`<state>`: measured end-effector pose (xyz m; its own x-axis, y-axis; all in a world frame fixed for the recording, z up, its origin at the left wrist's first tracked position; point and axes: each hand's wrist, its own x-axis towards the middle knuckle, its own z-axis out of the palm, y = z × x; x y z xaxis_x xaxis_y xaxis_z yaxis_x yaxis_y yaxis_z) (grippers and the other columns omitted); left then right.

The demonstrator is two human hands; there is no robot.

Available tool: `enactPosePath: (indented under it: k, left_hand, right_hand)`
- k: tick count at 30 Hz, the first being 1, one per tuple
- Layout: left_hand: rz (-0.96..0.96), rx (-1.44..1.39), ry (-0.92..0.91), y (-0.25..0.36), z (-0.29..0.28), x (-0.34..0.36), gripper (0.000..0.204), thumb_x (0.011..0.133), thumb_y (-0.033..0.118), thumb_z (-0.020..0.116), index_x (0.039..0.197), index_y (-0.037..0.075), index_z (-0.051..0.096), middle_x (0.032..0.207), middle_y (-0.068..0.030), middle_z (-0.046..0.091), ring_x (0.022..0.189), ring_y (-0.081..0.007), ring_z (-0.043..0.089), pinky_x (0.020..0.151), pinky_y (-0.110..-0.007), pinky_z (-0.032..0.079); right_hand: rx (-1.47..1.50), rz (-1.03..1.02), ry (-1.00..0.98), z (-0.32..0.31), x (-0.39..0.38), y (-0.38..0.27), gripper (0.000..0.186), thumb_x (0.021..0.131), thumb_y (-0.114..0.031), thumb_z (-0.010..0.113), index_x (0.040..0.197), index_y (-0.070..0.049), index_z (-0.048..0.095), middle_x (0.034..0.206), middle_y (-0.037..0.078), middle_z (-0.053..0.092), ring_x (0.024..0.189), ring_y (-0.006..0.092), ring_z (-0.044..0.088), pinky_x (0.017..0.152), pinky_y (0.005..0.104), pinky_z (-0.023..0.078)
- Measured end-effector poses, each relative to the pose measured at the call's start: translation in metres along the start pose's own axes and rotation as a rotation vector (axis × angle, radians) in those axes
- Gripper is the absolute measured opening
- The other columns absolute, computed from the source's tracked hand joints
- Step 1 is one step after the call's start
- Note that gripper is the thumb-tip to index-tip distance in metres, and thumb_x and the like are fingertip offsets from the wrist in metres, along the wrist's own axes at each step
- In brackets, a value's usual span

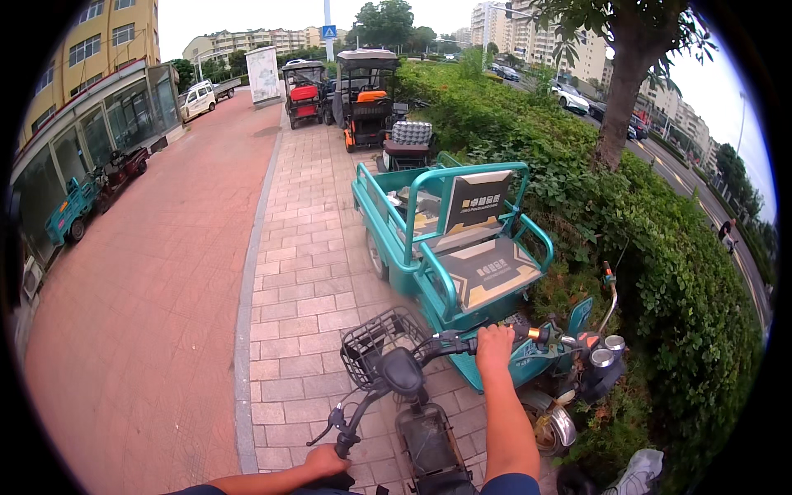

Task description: The person uses a screwdriver to loosen screws on the plastic casing under a motorcycle seat, pulls the seat up, and then rolls the motorcycle backward off a truck bed onto the sidewalk.

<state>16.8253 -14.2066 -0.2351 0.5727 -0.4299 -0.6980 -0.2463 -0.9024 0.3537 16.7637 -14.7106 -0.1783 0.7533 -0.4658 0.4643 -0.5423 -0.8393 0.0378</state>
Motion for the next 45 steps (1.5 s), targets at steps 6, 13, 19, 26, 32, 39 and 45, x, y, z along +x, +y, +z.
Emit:
enactPosePath:
  k: [6, 13, 19, 26, 32, 39, 45]
  left_hand:
    - [0.01, 0.0, 0.058, -0.014, -0.087, 0.076, 0.047, 0.074, 0.044, 0.074, 0.105, 0.01, 0.078, 0.103, -0.0205, 0.079, 0.1, -0.0388, 0.076, 0.089, -0.048, 0.059]
    - [0.046, -0.03, 0.155, -0.01, -0.194, 0.161, 0.041, 0.074, 0.037, 0.073, 0.103, 0.009, 0.076, 0.1, -0.023, 0.078, 0.1, -0.0417, 0.075, 0.089, -0.05, 0.059]
    - [-0.008, -0.036, 0.301, 0.005, -0.278, 0.219, 0.04, 0.076, 0.032, 0.071, 0.109, 0.01, 0.075, 0.102, -0.0235, 0.077, 0.101, -0.0435, 0.074, 0.09, -0.053, 0.058]
    - [-0.019, -0.074, 0.534, 0.027, -0.364, 0.271, 0.051, 0.074, 0.042, 0.087, 0.108, 0.007, 0.072, 0.091, -0.0214, 0.076, 0.091, -0.0443, 0.074, 0.082, -0.052, 0.059]
    - [0.004, 0.046, 0.519, 0.003, -0.44, 0.336, 0.042, 0.075, 0.035, 0.083, 0.104, 0.007, 0.072, 0.095, -0.0214, 0.077, 0.093, -0.0421, 0.075, 0.084, -0.051, 0.059]
    - [0.071, 0.004, 0.386, -0.04, -0.527, 0.418, 0.032, 0.076, 0.023, 0.07, 0.101, 0.004, 0.073, 0.096, -0.0241, 0.077, 0.096, -0.0455, 0.074, 0.087, -0.052, 0.059]
    - [0.132, 0.071, 0.344, -0.031, -0.609, 0.484, 0.033, 0.074, 0.021, 0.072, 0.103, 0.006, 0.075, 0.099, -0.0221, 0.078, 0.097, -0.0438, 0.075, 0.088, -0.05, 0.059]
  right_hand:
    - [0.048, 0.008, -0.032, 0.055, 0.103, -0.05, 0.009, 0.087, -0.009, 0.063, 0.079, -0.01, 0.069, 0.088, 0.011, 0.067, 0.095, 0.0325, 0.065, 0.093, 0.048, 0.044]
    - [0.097, 0.016, -0.002, 0.122, 0.222, -0.089, 0.007, 0.083, -0.007, 0.065, 0.079, -0.01, 0.07, 0.086, 0.012, 0.067, 0.095, 0.0324, 0.065, 0.091, 0.048, 0.044]
    - [0.148, 0.022, 0.015, 0.185, 0.311, -0.115, 0.008, 0.084, -0.008, 0.065, 0.083, -0.01, 0.072, 0.089, 0.011, 0.068, 0.095, 0.0316, 0.065, 0.095, 0.0474, 0.043]
    - [0.121, 0.066, -0.047, 0.239, 0.412, -0.158, 0.009, 0.086, -0.009, 0.065, 0.087, -0.011, 0.073, 0.093, 0.011, 0.07, 0.101, 0.0315, 0.066, 0.099, 0.0468, 0.043]
    - [0.139, 0.117, -0.044, 0.267, 0.478, -0.202, 0.009, 0.086, -0.011, 0.067, 0.09, -0.012, 0.075, 0.093, 0.008, 0.071, 0.1, 0.0294, 0.067, 0.099, 0.0461, 0.044]
    - [0.184, 0.168, 0.008, 0.317, 0.549, -0.25, 0.01, 0.088, -0.011, 0.065, 0.09, -0.011, 0.074, 0.096, 0.01, 0.07, 0.105, 0.0295, 0.066, 0.106, 0.0475, 0.042]
    - [0.044, 0.433, 0.042, 0.341, 0.593, -0.286, 0.042, 0.097, -0.014, 0.059, 0.137, -0.003, 0.062, 0.147, 0.023, 0.056, 0.146, 0.0378, 0.046, 0.126, 0.0534, 0.028]
